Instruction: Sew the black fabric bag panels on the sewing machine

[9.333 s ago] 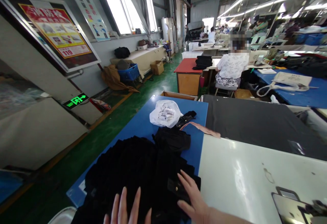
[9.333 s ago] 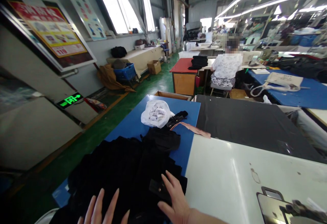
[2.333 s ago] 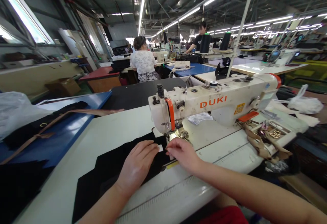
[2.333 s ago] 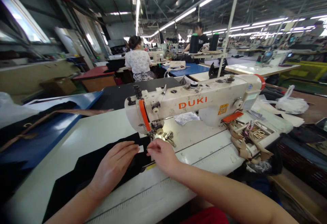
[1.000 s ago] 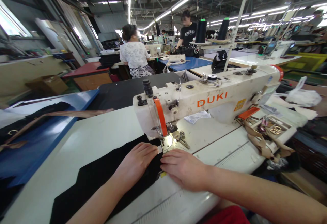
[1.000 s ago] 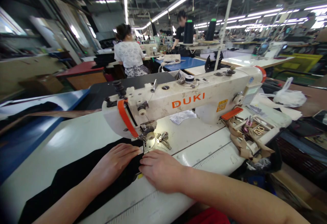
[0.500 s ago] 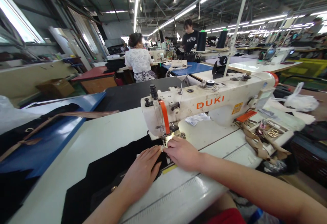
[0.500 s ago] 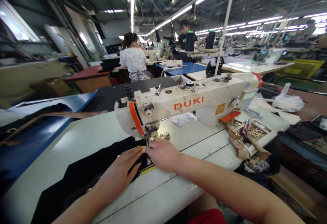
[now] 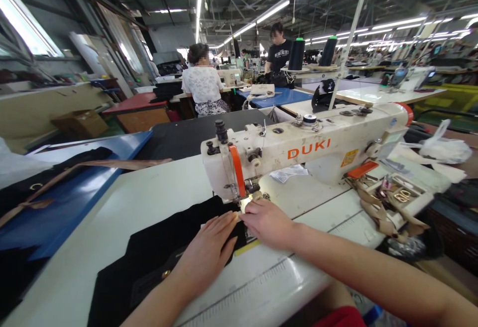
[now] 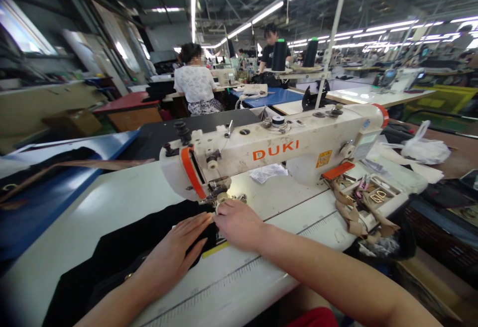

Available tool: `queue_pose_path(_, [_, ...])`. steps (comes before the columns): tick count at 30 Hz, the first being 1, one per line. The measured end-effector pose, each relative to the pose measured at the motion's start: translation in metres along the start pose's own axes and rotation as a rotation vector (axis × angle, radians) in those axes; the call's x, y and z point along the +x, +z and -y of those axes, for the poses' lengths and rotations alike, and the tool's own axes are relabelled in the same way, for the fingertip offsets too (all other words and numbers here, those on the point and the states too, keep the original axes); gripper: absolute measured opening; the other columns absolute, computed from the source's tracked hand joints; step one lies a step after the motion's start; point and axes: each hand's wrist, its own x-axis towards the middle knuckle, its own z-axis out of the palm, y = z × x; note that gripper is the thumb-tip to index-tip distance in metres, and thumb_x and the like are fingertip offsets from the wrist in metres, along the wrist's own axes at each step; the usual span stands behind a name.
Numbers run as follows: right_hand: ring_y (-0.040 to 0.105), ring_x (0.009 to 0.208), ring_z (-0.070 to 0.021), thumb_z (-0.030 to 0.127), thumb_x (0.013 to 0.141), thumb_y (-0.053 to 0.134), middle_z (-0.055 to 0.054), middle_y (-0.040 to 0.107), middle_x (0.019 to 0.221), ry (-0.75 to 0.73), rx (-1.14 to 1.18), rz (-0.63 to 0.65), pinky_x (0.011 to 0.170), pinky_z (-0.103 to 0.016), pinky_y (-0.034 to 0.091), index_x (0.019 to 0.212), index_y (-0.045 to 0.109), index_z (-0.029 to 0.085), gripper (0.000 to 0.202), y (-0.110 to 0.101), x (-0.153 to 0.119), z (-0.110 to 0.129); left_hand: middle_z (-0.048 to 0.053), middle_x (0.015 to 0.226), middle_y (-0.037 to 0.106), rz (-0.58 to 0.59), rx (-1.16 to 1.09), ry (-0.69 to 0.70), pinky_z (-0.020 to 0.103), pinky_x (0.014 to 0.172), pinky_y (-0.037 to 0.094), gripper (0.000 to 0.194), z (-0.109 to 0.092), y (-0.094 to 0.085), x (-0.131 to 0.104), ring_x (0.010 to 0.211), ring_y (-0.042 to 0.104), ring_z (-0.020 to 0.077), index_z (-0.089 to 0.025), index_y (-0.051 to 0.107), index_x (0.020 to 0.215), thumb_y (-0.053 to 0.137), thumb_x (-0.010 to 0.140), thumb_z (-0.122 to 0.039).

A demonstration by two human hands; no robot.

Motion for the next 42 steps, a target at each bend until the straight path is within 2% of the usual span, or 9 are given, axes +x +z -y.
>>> queue_pose_path(6, [0.053, 0.084, -0.0203, 0.017, 0.094, 0.048, -0.008, 0.061, 0.087, 0.035, -0.033, 0.040, 0.082, -0.034, 0.041, 0.091, 0.064, 0.013, 0.017, 0.001, 0.002, -0.006, 0.009, 0.129, 0.063, -0.031, -0.033, 0.036, 0.040, 0.102, 0.047, 0.040, 0.008, 0.000, 0.011, 0.118, 0.058, 0.0212, -0.020, 0.056, 0.130, 0.048, 0.092, -0.027])
queue_pose_path(12, [0.054, 0.086, -0.0214, 0.016, 0.094, 0.048, -0.009, 0.062, 0.088, 0.055, -0.031, 0.046, 0.083, -0.035, 0.041, 0.093, 0.064, 0.013, 0.017, 0.003, 0.003, -0.007, 0.010, 0.128, 0.063, -0.051, -0.047, 0.054, 0.042, 0.102, 0.047, 0.040, 0.013, 0.007, 0.012, 0.118, 0.058, 0.0225, -0.019, 0.056, 0.130, 0.048, 0.092, -0.028])
queue_pose_path(18, [0.053, 0.086, -0.0219, 0.017, 0.095, 0.046, -0.009, 0.062, 0.090, 0.047, -0.029, 0.030, 0.082, -0.035, 0.040, 0.097, 0.064, 0.013, 0.019, 0.004, 0.002, -0.007, 0.010, 0.128, 0.063, -0.054, -0.042, 0.047, 0.042, 0.102, 0.047, 0.040, 0.012, 0.007, 0.012, 0.118, 0.059, 0.0224, -0.019, 0.055, 0.130, 0.047, 0.093, -0.029])
queue_pose_path(30, [0.051, 0.081, -0.0199, 0.016, 0.093, 0.052, -0.006, 0.060, 0.084, 0.019, -0.024, 0.004, 0.078, -0.032, 0.040, 0.088, 0.064, 0.014, 0.013, 0.005, -0.002, -0.005, 0.011, 0.130, 0.062, -0.012, -0.032, 0.044, 0.042, 0.103, 0.046, 0.040, 0.010, 0.005, 0.012, 0.119, 0.058, 0.0224, -0.014, 0.056, 0.128, 0.046, 0.093, -0.028])
queue_pose_path(35, [0.052, 0.084, -0.0207, 0.017, 0.094, 0.050, -0.007, 0.062, 0.087, 0.015, -0.025, 0.018, 0.080, -0.033, 0.040, 0.089, 0.064, 0.014, 0.015, 0.006, 0.000, -0.006, 0.010, 0.132, 0.060, 0.020, -0.024, 0.008, 0.041, 0.104, 0.045, 0.040, 0.010, 0.004, 0.014, 0.121, 0.056, 0.0216, -0.016, 0.055, 0.130, 0.043, 0.094, -0.029])
queue_pose_path(42, [0.052, 0.084, -0.0213, 0.017, 0.092, 0.052, -0.006, 0.061, 0.085, 0.039, -0.044, -0.007, 0.080, -0.034, 0.040, 0.087, 0.063, 0.014, 0.012, 0.007, 0.001, -0.007, 0.013, 0.130, 0.062, 0.014, -0.018, -0.057, 0.047, 0.102, 0.047, 0.041, 0.018, 0.010, 0.021, 0.118, 0.058, 0.0263, -0.015, 0.059, 0.126, 0.043, 0.093, -0.033])
